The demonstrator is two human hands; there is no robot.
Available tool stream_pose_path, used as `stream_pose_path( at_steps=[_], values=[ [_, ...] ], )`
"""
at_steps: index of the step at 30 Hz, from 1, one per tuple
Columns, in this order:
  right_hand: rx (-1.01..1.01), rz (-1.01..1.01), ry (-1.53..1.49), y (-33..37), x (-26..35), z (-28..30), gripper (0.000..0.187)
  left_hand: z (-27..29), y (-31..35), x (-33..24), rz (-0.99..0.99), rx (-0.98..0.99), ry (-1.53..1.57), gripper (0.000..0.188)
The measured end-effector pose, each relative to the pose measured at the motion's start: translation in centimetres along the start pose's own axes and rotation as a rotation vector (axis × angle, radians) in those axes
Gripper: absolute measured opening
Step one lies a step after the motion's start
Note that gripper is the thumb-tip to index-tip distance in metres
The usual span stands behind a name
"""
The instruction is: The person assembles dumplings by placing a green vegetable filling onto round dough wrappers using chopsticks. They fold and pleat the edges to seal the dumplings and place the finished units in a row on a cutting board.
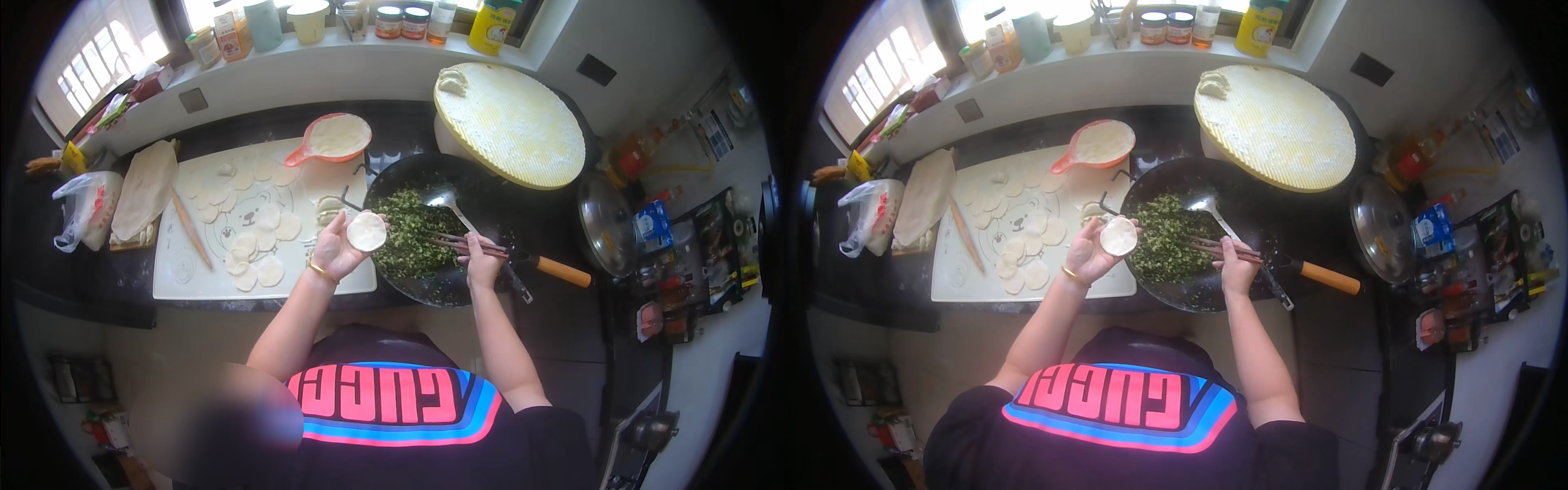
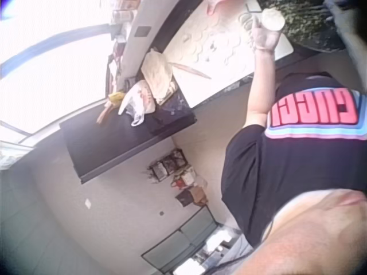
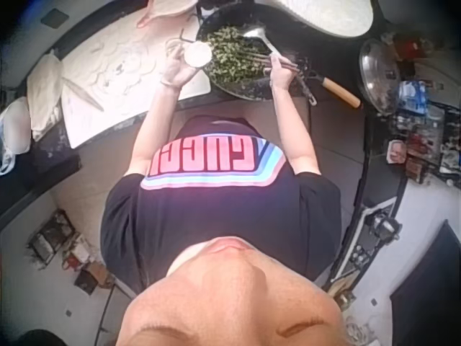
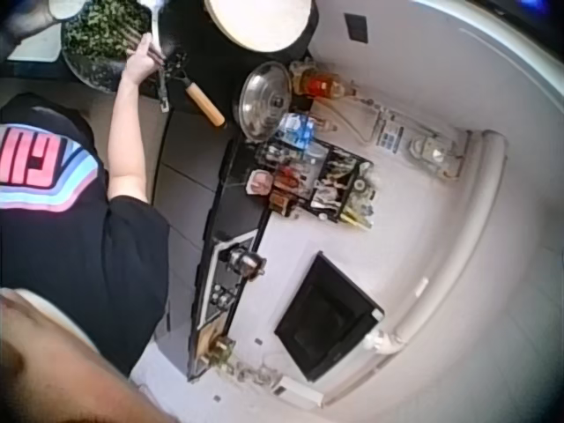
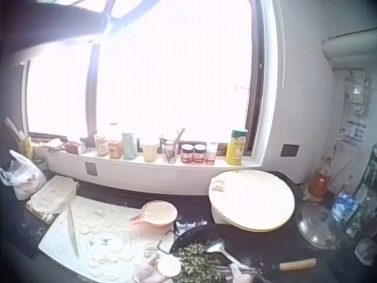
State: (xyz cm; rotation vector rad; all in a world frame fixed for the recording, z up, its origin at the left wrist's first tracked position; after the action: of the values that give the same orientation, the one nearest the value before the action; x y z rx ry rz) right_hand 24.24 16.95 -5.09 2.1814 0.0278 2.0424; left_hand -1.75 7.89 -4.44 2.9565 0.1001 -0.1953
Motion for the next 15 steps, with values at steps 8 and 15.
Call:
stream_pose_path(
  at_steps=[8, 15],
  values=[
    [-0.096, -0.238, -0.200, -0.9, -3.4, -0.5, 0.017, 0.5, 0.5, 0.5, 0.095, -0.011, 0.118, 0.064],
    [-0.089, -0.374, -0.341, -1.3, -4.8, -0.4, 0.017, 0.7, 0.3, 0.0, 0.026, -0.091, 0.043, 0.067]
  ],
)
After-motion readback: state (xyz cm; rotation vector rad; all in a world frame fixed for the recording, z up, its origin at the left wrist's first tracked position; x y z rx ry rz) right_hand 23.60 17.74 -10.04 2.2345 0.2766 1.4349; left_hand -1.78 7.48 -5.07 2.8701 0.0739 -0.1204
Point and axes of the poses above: each hand's wrist, its own y-axis away from the middle knuckle, its own z-axis out of the back of the hand, x = y × z, the point moved 10 cm from there along -y, towards the middle knuckle, and after that the axes turned 10 degrees about -z, right-handed, at the moved point
